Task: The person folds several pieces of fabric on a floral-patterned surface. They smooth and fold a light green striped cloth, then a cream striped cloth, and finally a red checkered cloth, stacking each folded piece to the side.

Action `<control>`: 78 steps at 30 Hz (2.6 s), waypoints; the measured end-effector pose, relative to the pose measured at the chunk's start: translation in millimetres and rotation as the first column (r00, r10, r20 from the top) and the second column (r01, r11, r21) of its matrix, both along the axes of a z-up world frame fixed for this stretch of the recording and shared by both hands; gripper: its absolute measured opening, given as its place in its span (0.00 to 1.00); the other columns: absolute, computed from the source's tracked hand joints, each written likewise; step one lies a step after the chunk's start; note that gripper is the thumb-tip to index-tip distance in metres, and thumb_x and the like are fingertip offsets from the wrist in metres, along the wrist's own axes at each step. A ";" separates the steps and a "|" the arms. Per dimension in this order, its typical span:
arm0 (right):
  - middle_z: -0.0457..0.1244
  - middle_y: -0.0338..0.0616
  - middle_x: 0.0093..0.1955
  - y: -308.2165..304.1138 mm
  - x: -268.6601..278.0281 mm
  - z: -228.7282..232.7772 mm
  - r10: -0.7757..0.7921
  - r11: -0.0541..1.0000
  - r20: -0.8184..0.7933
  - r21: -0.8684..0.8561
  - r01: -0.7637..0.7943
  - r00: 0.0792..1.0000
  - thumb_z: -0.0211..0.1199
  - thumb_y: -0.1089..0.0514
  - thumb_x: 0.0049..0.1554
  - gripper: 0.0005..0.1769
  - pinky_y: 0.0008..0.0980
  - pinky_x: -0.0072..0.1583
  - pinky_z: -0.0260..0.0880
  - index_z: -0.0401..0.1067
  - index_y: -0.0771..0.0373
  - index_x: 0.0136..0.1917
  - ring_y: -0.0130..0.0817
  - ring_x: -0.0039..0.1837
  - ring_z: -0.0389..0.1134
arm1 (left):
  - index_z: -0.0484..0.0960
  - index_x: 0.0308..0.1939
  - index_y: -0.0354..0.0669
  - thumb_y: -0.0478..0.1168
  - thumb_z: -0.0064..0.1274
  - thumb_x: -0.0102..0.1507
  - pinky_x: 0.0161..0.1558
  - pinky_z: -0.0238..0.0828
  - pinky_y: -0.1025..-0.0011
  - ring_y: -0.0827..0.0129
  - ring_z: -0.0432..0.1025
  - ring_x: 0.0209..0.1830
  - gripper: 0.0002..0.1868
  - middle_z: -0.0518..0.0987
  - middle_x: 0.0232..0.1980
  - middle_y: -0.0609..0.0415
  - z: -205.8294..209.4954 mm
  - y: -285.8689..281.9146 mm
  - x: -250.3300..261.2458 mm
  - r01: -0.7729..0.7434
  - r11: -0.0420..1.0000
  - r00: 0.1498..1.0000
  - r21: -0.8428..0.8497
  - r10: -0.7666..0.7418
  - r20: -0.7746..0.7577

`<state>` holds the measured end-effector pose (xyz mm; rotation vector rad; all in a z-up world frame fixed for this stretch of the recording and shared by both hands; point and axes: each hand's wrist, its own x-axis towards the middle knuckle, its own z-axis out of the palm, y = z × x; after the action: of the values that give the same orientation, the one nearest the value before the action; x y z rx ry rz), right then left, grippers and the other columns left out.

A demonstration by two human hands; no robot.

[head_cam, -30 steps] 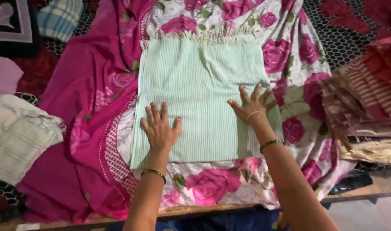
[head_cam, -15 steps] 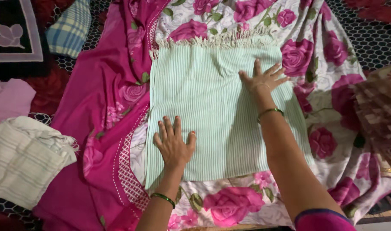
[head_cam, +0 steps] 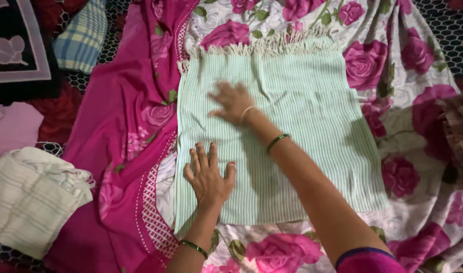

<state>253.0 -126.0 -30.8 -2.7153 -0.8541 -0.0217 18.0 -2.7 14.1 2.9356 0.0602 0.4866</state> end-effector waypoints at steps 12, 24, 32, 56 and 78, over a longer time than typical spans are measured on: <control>0.51 0.48 0.80 -307.4 81.5 -30.8 -0.762 0.645 0.052 0.157 0.748 0.646 0.63 0.36 0.62 0.34 0.67 0.72 0.47 0.62 0.50 0.76 0.52 0.79 0.48 | 0.69 0.73 0.43 0.60 0.48 0.61 0.68 0.41 0.46 0.44 0.53 0.78 0.40 0.61 0.77 0.33 -7.2 2.8 4.8 0.029 0.999 1.000 0.018 -0.029 -0.011; 0.67 0.60 0.64 -278.0 124.7 -18.9 -0.549 0.821 0.279 0.352 0.448 0.788 0.80 0.48 0.54 0.22 0.39 0.65 0.73 0.79 0.60 0.55 0.51 0.64 0.69 | 0.69 0.73 0.43 0.61 0.49 0.61 0.70 0.42 0.46 0.44 0.54 0.78 0.40 0.61 0.77 0.33 -4.7 0.5 7.2 0.031 1.000 0.999 -0.002 -0.031 0.014; 0.67 0.57 0.55 -255.3 60.6 46.7 -0.365 0.855 -0.174 0.325 0.403 0.915 0.78 0.53 0.51 0.28 0.42 0.56 0.73 0.73 0.69 0.59 0.49 0.56 0.70 | 0.69 0.73 0.45 0.61 0.49 0.61 0.71 0.41 0.46 0.45 0.53 0.79 0.41 0.60 0.78 0.35 -5.6 2.8 7.3 0.010 1.000 1.000 -0.024 -0.011 -0.004; 0.68 0.45 0.58 -265.7 -297.3 20.2 -0.422 0.828 0.171 0.472 0.302 0.890 0.64 0.71 0.44 0.27 0.44 0.60 0.69 0.76 0.55 0.57 0.51 0.61 0.67 | 0.74 0.65 0.35 0.58 0.63 0.56 0.60 0.70 0.54 0.54 0.76 0.55 0.41 0.80 0.57 0.42 -101.6 31.8 23.1 0.016 0.495 0.981 -0.869 0.162 0.110; 0.67 0.46 0.57 -326.4 -319.2 60.5 -0.125 0.955 -0.238 0.233 0.182 0.963 0.66 0.61 0.43 0.27 0.43 0.63 0.71 0.76 0.58 0.58 0.44 0.63 0.68 | 0.89 0.47 0.44 0.35 0.54 0.53 0.61 0.69 0.62 0.54 0.73 0.59 0.19 0.81 0.55 0.46 11.6 108.1 -59.8 0.031 0.961 0.999 -0.275 -0.032 0.000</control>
<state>-66.2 -452.4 29.7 -2.4789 -0.5334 0.1271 -41.8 105.4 25.7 2.6608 0.0753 0.4281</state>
